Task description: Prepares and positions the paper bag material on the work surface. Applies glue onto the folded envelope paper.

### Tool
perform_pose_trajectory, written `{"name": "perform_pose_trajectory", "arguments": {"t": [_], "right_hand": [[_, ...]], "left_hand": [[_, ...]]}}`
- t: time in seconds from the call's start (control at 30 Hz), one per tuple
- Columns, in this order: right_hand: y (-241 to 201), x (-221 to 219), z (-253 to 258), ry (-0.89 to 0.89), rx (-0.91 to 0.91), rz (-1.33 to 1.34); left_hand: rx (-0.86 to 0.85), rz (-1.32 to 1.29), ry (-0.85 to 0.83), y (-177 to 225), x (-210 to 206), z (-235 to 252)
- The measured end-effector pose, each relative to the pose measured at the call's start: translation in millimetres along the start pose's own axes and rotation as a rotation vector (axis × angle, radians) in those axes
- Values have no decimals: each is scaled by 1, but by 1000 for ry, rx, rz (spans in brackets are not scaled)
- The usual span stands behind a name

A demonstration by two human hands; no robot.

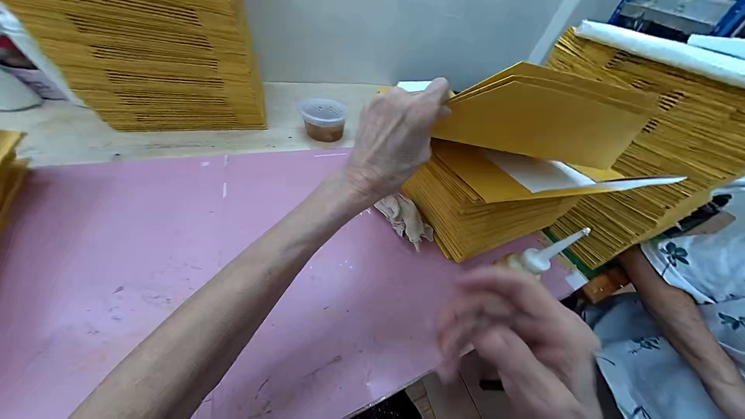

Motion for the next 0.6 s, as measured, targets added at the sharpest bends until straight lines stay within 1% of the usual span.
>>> {"name": "perform_pose_trajectory", "arguments": {"t": [0.07, 0.17, 0.23, 0.3, 0.37, 0.4, 0.5, 0.57, 0.6], "right_hand": [[23, 5, 25, 82, -50, 9], [48, 3, 48, 72, -187, 162], [57, -2, 55, -7, -195, 353], [59, -6, 56, -78, -135, 553], [57, -7, 55, -41, -149, 795], [56, -5, 55, -18, -167, 868], [63, -3, 53, 38, -281, 871], [72, -5, 51, 66, -374, 730], [78, -5, 50, 68, -433, 616]], "left_hand": [[-11, 43, 44, -9, 30, -17], [-19, 94, 57, -11, 80, -51], [12, 111, 15, -5, 114, -79], [84, 139, -61, 8, 148, -112], [146, 143, -79, 18, 179, -152], [190, 100, -83, 23, 192, -173], [280, -60, -73, 48, 210, -227], [283, -112, -70, 71, 208, -245], [293, -118, -93, 82, 208, -251]]}}
Point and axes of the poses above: each hand's wrist, its own z-axis towards the middle knuckle, its own x-axis out of the back of the hand, y = z × x, the point moved 6 cm from there along z, towards the middle knuckle, and after that the axes turned 15 degrees about -x, right-handed, at the moved point
